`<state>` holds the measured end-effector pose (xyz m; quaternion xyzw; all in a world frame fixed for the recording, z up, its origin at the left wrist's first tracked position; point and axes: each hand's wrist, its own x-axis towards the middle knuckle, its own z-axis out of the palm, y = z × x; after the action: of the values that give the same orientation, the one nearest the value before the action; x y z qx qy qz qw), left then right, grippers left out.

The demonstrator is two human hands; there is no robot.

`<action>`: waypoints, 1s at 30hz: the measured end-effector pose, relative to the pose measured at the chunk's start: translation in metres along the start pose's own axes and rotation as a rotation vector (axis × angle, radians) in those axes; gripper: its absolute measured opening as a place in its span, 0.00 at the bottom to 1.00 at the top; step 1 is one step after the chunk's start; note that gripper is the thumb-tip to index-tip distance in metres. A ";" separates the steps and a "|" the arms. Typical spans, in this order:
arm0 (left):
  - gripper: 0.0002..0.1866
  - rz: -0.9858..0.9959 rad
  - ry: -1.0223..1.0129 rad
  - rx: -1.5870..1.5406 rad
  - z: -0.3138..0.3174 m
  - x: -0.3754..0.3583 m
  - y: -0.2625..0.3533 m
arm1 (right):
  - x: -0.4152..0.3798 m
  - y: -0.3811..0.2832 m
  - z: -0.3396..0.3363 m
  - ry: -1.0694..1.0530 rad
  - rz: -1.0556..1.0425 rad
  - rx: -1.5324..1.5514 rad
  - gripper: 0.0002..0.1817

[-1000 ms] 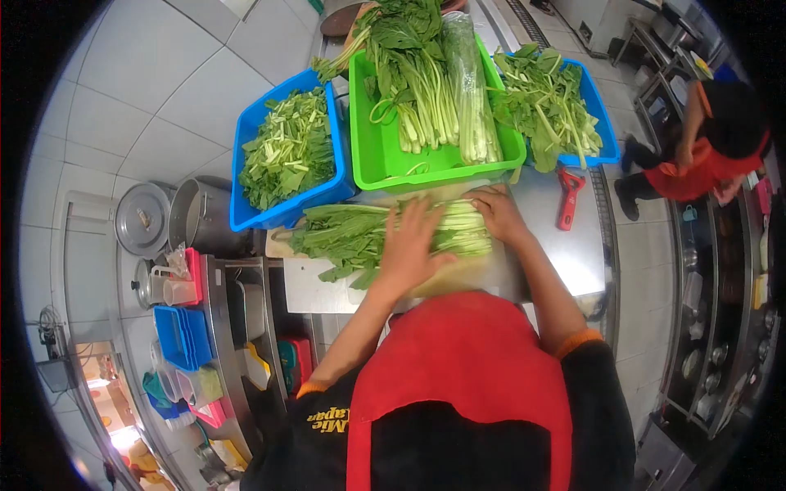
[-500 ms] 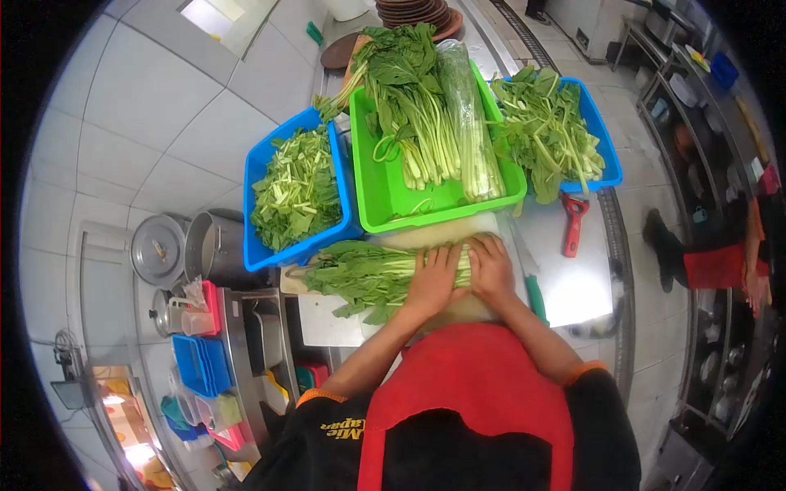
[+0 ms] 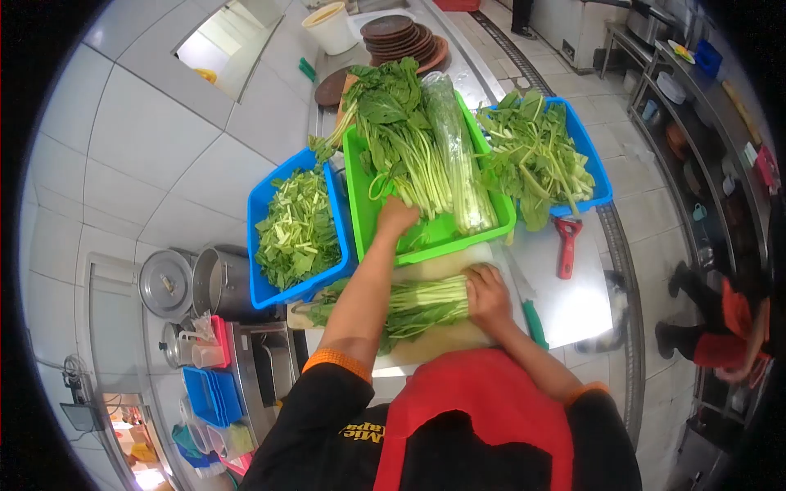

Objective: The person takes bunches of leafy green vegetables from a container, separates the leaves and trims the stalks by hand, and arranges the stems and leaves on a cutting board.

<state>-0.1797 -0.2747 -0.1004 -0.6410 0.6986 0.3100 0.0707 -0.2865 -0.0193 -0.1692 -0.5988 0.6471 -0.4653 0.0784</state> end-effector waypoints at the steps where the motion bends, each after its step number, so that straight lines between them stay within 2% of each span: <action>1: 0.28 -0.008 0.086 -0.028 0.009 0.007 -0.005 | 0.001 0.001 -0.001 0.012 -0.007 -0.007 0.11; 2: 0.31 -0.014 0.168 -0.054 0.021 0.020 -0.012 | 0.003 0.001 -0.001 0.031 -0.002 -0.012 0.11; 3: 0.35 0.082 0.248 0.074 0.033 0.048 -0.032 | 0.003 0.001 -0.002 0.028 0.008 0.011 0.11; 4: 0.35 0.095 0.244 0.084 0.024 0.037 -0.030 | 0.001 0.000 -0.003 0.023 0.019 0.035 0.11; 8: 0.28 0.156 0.510 0.139 -0.018 0.003 -0.024 | -0.001 0.000 -0.005 0.070 0.025 0.042 0.11; 12: 0.23 0.168 0.685 0.259 -0.084 -0.038 0.004 | -0.002 0.004 -0.005 0.060 0.021 -0.009 0.10; 15: 0.19 0.298 0.812 0.357 -0.131 -0.070 0.031 | -0.004 0.002 -0.006 0.028 0.020 -0.005 0.11; 17: 0.15 0.479 1.078 0.317 -0.160 -0.077 0.042 | -0.005 0.004 -0.005 0.036 0.004 -0.003 0.11; 18: 0.15 0.491 1.094 0.308 -0.176 -0.080 0.047 | -0.005 0.005 -0.004 0.031 0.002 0.010 0.11; 20: 0.12 0.690 1.073 0.062 -0.206 -0.088 0.057 | -0.007 0.004 -0.005 0.039 -0.004 -0.011 0.11; 24: 0.10 0.749 1.153 0.014 -0.243 -0.129 0.084 | -0.006 0.001 -0.010 0.028 0.029 0.025 0.11; 26: 0.10 0.854 1.337 0.121 -0.254 -0.152 0.093 | -0.009 0.002 -0.008 0.020 0.011 0.026 0.11; 30: 0.11 1.024 1.321 -0.093 -0.284 -0.175 0.106 | -0.012 0.007 -0.008 -0.004 0.008 0.022 0.11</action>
<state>-0.1654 -0.2757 0.2494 -0.2966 0.7876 -0.1071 -0.5294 -0.2932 -0.0064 -0.1746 -0.5961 0.6443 -0.4709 0.0883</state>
